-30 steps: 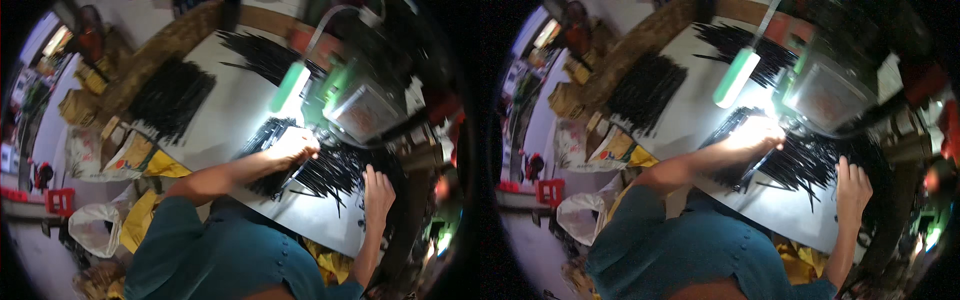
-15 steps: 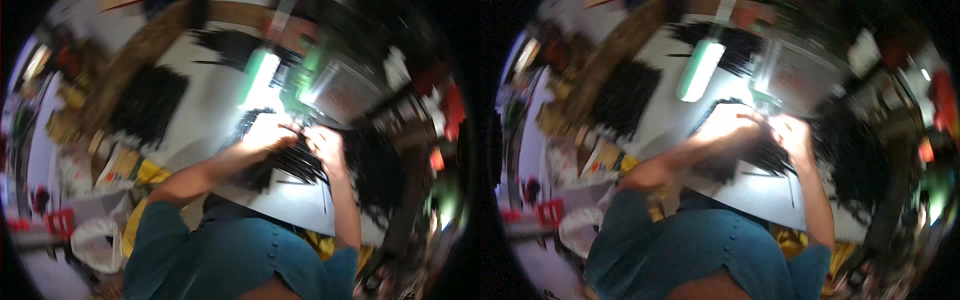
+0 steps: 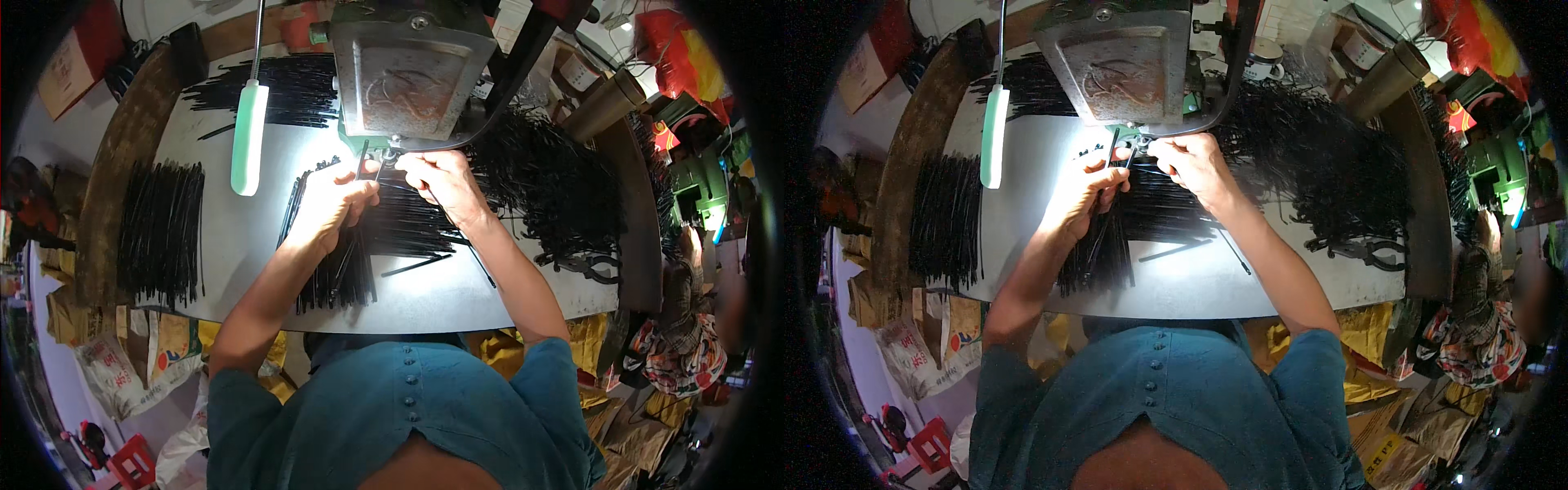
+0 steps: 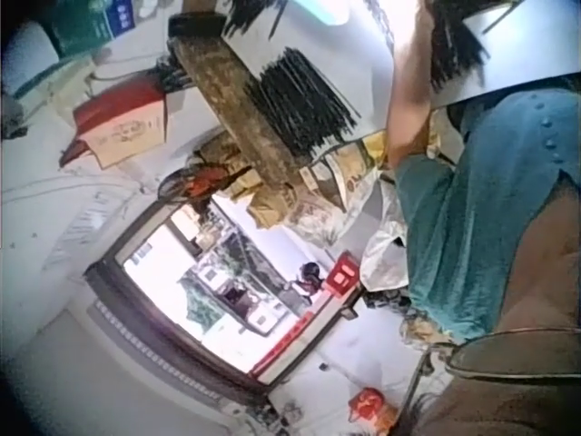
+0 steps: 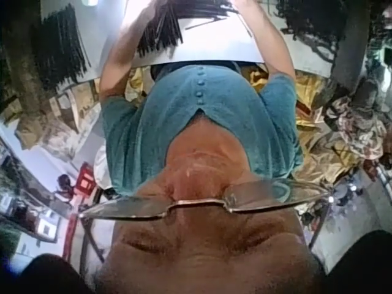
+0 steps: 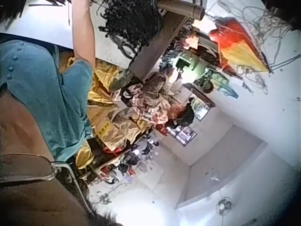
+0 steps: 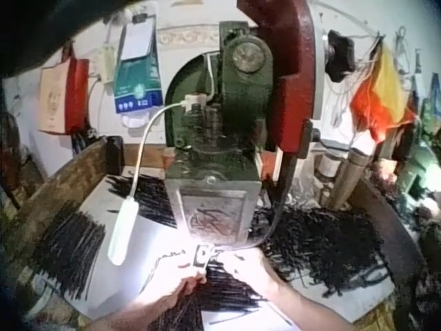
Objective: The person feeds thin rods into a press machine by hand to crimp their ends, occasionally adjusting components with pliers, and stacks the processed rods on the table.
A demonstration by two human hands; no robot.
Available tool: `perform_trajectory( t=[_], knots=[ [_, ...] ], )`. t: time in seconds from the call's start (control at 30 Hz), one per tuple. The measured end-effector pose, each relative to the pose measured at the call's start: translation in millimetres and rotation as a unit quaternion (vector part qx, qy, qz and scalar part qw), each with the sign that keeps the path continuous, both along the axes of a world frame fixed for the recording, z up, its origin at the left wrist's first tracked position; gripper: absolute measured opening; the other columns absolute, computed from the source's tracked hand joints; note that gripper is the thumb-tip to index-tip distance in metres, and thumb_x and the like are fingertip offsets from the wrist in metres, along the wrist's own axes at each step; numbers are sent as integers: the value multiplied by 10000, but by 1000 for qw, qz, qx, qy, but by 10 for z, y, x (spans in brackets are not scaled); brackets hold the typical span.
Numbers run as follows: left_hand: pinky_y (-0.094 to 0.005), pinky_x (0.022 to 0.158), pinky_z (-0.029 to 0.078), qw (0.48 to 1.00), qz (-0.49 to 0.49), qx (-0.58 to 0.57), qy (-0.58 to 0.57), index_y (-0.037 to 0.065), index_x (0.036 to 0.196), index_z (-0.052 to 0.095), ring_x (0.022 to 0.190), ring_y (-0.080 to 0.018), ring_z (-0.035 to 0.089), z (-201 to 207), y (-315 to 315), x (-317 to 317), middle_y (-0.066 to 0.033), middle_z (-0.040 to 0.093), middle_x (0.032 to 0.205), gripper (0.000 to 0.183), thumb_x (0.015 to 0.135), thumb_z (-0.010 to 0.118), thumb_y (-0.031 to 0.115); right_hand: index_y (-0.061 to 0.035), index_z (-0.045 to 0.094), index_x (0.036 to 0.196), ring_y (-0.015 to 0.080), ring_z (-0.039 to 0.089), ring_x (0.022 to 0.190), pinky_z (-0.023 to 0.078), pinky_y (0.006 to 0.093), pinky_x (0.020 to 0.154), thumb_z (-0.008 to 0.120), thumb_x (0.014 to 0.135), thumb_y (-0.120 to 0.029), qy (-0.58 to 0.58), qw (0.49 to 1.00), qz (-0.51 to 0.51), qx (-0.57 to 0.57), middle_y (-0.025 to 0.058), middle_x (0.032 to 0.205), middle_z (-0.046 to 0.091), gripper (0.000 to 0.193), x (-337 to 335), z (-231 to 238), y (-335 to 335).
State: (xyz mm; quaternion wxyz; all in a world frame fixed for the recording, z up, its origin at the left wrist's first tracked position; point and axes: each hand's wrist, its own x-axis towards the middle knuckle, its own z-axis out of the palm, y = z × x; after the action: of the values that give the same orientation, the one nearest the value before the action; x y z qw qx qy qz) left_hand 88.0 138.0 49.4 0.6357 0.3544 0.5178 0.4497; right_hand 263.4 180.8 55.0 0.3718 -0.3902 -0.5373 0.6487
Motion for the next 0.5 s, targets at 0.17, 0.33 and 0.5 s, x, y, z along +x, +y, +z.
perform_trajectory(
  t=[0.17,0.33,0.5],
  knots=[
    [-155,374,280,1000,10,13,-5,31,960,568,428,-35,388,18,6,8,-43,542,616,276,696,627,86,10,586,808,16,330,437,237,157,371,507,809,-98,4,1000,4,8,-37,548,422,134,-33,1,5],
    [-157,372,281,1000,8,17,-2,32,961,567,425,-36,388,27,27,26,-44,543,612,276,696,624,82,-8,577,755,18,335,440,243,157,372,506,812,-97,-8,1000,-12,19,-38,546,419,128,-68,-4,14],
    [-159,359,267,1000,20,18,7,36,945,569,420,-42,385,38,21,40,-45,540,615,254,702,621,86,-13,579,744,19,339,437,246,158,370,514,808,-106,-4,1000,-8,24,-34,542,423,130,-70,9,9]
  ],
)
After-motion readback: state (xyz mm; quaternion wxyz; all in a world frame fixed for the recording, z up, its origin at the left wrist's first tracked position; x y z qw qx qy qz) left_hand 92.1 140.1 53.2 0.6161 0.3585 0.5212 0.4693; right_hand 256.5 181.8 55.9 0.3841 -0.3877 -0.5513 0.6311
